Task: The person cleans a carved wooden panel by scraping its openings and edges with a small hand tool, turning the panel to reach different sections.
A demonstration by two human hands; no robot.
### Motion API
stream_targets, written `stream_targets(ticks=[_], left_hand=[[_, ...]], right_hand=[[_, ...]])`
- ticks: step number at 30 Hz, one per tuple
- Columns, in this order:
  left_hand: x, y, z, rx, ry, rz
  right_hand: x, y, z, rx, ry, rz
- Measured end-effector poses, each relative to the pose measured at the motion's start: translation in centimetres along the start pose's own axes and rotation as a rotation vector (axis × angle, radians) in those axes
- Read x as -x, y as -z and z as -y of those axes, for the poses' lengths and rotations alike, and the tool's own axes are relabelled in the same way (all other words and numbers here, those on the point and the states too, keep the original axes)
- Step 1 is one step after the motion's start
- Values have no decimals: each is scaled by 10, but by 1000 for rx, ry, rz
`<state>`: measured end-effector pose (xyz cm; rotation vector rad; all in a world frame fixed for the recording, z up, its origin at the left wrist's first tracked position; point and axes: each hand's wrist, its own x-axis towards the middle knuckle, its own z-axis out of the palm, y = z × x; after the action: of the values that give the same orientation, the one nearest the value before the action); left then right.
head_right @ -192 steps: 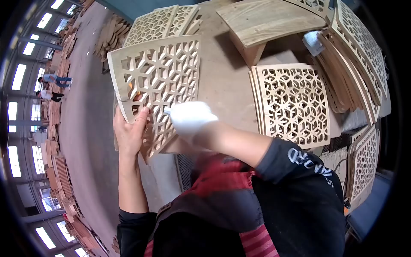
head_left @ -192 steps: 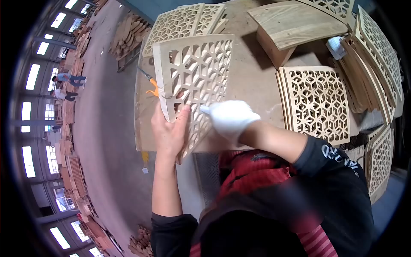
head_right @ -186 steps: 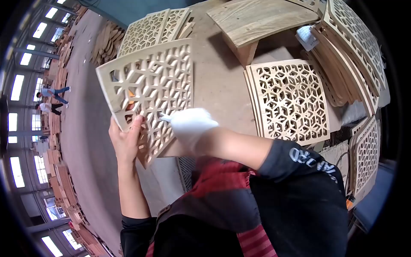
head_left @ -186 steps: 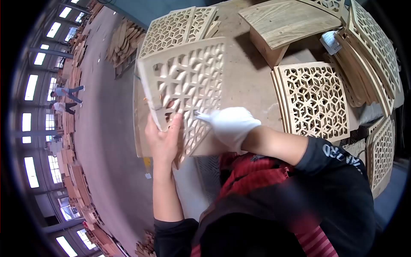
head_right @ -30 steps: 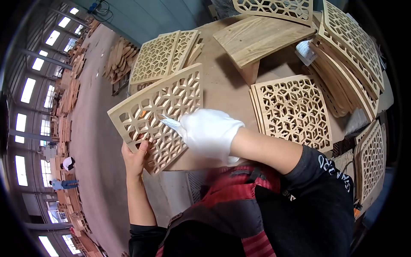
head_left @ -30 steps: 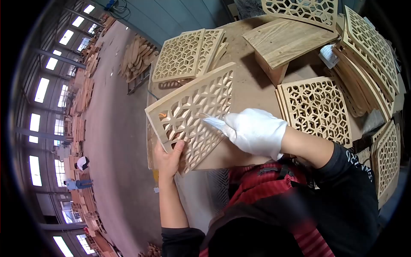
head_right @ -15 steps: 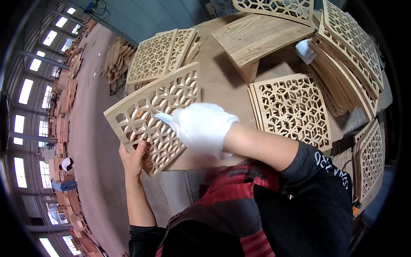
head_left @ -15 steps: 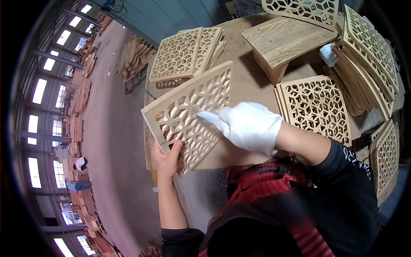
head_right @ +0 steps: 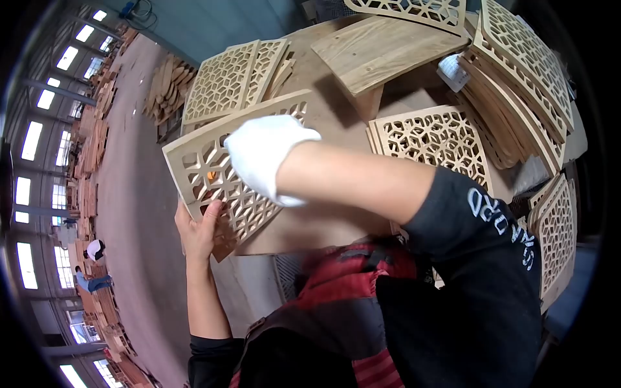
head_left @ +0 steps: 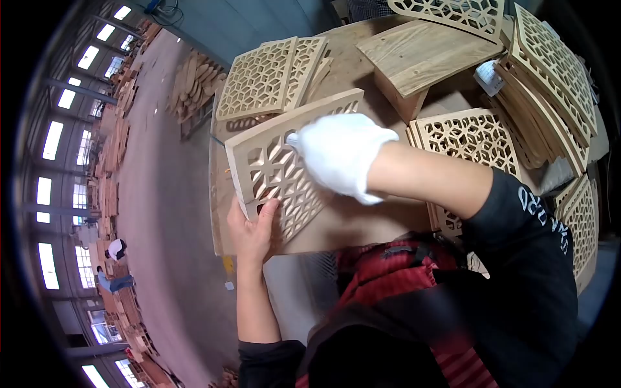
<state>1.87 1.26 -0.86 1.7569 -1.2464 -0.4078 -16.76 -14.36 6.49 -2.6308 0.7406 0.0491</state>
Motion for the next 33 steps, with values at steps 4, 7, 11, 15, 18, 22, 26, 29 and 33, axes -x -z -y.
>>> stream_targets(ticks=[4, 7, 11, 15, 18, 22, 26, 29, 33], left_hand=[[-2, 10, 15, 72, 73, -21], [-4, 11, 12, 166, 153, -45], [-7, 10, 19, 238, 143, -89], [-9, 7, 10, 206, 213, -112], [-7, 5, 12, 184, 168, -90], [-4, 1, 5, 156, 133, -60], [-3, 0, 8, 18, 42, -26], [-6, -1, -2, 93, 99, -57], [0, 0, 5, 82, 88, -92]], right_hand=[[26, -27, -7, -99, 43, 128], [34, -73, -16, -170, 1, 335], [38, -113, -16, -196, 58, 114], [27, -135, -13, -257, 72, 43], [17, -130, -6, -234, 76, 82], [-4, -144, 1, -244, 118, -25], [-28, -104, 21, -72, 63, 363], [-17, -133, 14, -208, 136, -11], [-6, -121, 23, -256, -45, 122]])
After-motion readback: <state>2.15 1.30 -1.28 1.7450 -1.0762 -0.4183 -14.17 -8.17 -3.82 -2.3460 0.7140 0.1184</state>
